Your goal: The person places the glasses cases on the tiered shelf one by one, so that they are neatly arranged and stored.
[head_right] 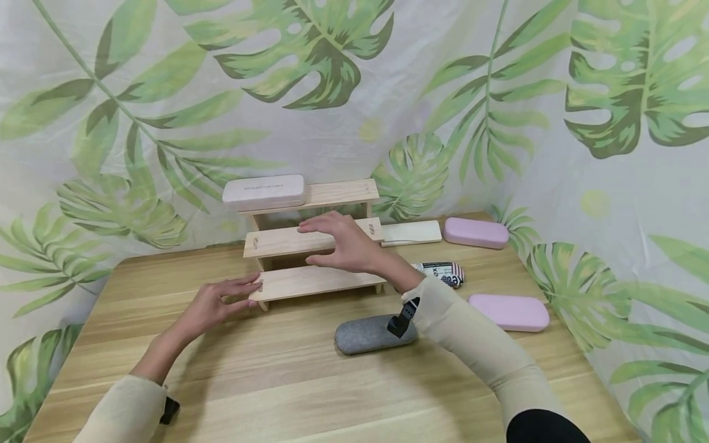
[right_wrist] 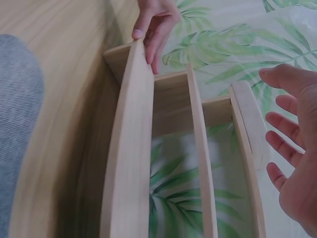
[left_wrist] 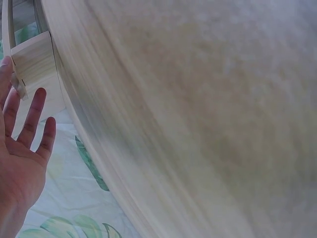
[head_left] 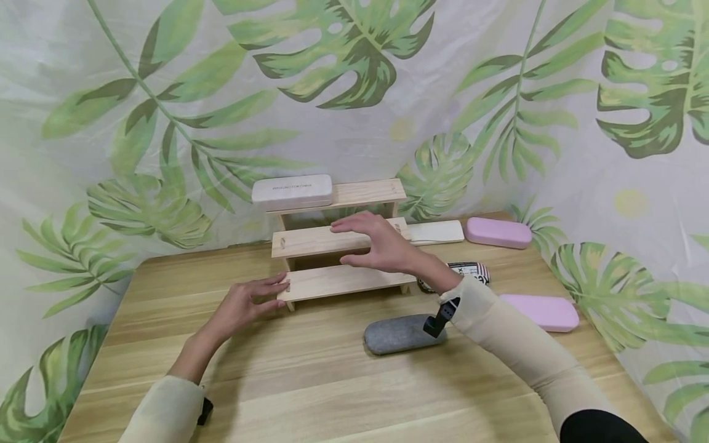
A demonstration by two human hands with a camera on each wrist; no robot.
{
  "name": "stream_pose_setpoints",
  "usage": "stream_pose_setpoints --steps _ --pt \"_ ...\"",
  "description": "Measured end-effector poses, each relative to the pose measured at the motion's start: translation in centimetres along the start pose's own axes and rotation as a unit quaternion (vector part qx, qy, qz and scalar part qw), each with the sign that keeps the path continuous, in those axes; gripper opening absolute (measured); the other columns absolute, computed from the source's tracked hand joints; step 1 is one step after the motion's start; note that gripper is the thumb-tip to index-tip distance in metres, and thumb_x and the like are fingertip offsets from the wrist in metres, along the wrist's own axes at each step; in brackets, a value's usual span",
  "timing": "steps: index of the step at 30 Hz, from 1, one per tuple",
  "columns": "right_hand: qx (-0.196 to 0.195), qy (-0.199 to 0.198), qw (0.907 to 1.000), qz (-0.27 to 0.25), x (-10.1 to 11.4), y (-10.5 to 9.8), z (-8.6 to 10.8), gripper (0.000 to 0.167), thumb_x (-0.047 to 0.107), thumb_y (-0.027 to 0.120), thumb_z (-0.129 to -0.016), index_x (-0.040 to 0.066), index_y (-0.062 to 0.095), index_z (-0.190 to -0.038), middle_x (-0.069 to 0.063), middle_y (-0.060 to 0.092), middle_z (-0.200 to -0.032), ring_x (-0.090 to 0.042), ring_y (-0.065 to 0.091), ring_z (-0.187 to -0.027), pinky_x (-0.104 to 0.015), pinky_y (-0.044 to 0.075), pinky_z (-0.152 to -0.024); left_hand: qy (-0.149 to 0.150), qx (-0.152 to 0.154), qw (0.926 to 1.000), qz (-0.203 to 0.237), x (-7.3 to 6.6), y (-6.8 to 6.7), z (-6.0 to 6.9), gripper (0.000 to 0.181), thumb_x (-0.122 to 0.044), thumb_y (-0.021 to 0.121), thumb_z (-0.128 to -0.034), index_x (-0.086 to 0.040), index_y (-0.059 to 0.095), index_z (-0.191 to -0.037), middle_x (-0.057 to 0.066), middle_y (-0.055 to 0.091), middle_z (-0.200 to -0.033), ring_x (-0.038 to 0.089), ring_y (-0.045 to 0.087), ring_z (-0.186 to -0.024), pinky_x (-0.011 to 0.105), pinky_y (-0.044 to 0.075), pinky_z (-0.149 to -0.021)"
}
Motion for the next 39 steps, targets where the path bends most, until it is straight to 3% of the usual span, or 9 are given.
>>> stream_pose_setpoints --steps 3,7,12,18,27,39 --pt "0.002 -0.006 1.0 -0.002 0.1 0.1 0.6 0.055 0.021 0.087 -0.088 0.003 0.069 -0.137 -0.014 0.068 -0.141 -0.031 0.06 -0.132 -0.05 0.046 -0.112 -0.001 -0.001 1.0 0.002 0.1 0.0 0.0 0.043 -0.012 0.086 -0.0899 -0.009 0.075 -0.131 0.007 0.063 -0.148 0.032 0.066 -0.128 0.025 0.057 -0.096" --pt "0.006 -0.015 0.9998 -0.01 0.2 0.2 1.4 0.054 0.019 0.088 -0.087 0.003 0.07 -0.135 -0.013 0.07 -0.138 -0.031 0.062 -0.13 -0.049 0.048 -0.111 0.006 -0.007 1.0 0.001 0.1 0.0 0.1 0.042 -0.012 0.086 -0.0898 -0.009 0.076 -0.13 0.009 0.064 -0.147 0.034 0.067 -0.127 0.023 0.057 -0.096" --pt "0.015 -0.008 0.9998 -0.013 0.0 0.5 2.7 0.052 0.02 0.087 -0.088 0.002 0.071 -0.134 -0.013 0.071 -0.136 -0.03 0.062 -0.129 -0.048 0.048 -0.11 0.004 -0.004 1.0 -0.002 0.2 0.1 0.2 0.042 -0.013 0.086 -0.0901 -0.01 0.076 -0.131 0.007 0.063 -0.148 0.033 0.066 -0.128 0.03 0.058 -0.098" --pt "0.025 -0.003 0.9997 -0.008 -0.1 0.6 4.5 0.053 0.023 0.087 -0.087 0.005 0.071 -0.135 -0.011 0.071 -0.136 -0.029 0.063 -0.128 -0.049 0.049 -0.109 0.005 -0.002 1.0 -0.001 0.1 0.1 0.1 0.043 -0.012 0.085 -0.0902 -0.009 0.075 -0.131 0.008 0.063 -0.148 0.034 0.066 -0.127 0.042 0.061 -0.089" --pt "0.052 0.026 0.9981 0.019 -0.8 1.0 7.1 0.055 0.029 0.087 -0.088 0.007 0.07 -0.135 -0.007 0.071 -0.137 -0.026 0.061 -0.13 -0.052 0.045 -0.112 0.001 0.001 1.0 -0.001 0.2 0.2 0.3 0.043 -0.013 0.085 -0.0905 -0.01 0.075 -0.132 0.007 0.062 -0.149 0.032 0.065 -0.129 0.021 0.055 -0.099" --pt "0.076 0.024 0.9967 0.016 -0.5 1.6 9.8 0.057 0.024 0.09 -0.083 0.003 0.071 -0.133 -0.008 0.072 -0.134 -0.028 0.064 -0.127 -0.05 0.05 -0.108 0.0 0.0 1.0 -0.003 0.2 0.2 0.2 0.043 -0.015 0.085 -0.0912 -0.01 0.075 -0.132 0.006 0.062 -0.149 0.032 0.065 -0.129 0.029 0.058 -0.094"
Point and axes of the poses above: each hand's wrist, its own z-axis away from the middle knuckle, its own y-axis out of the palm, x = y × z, the point moved 7 cm from there along -z, towards the middle knuckle
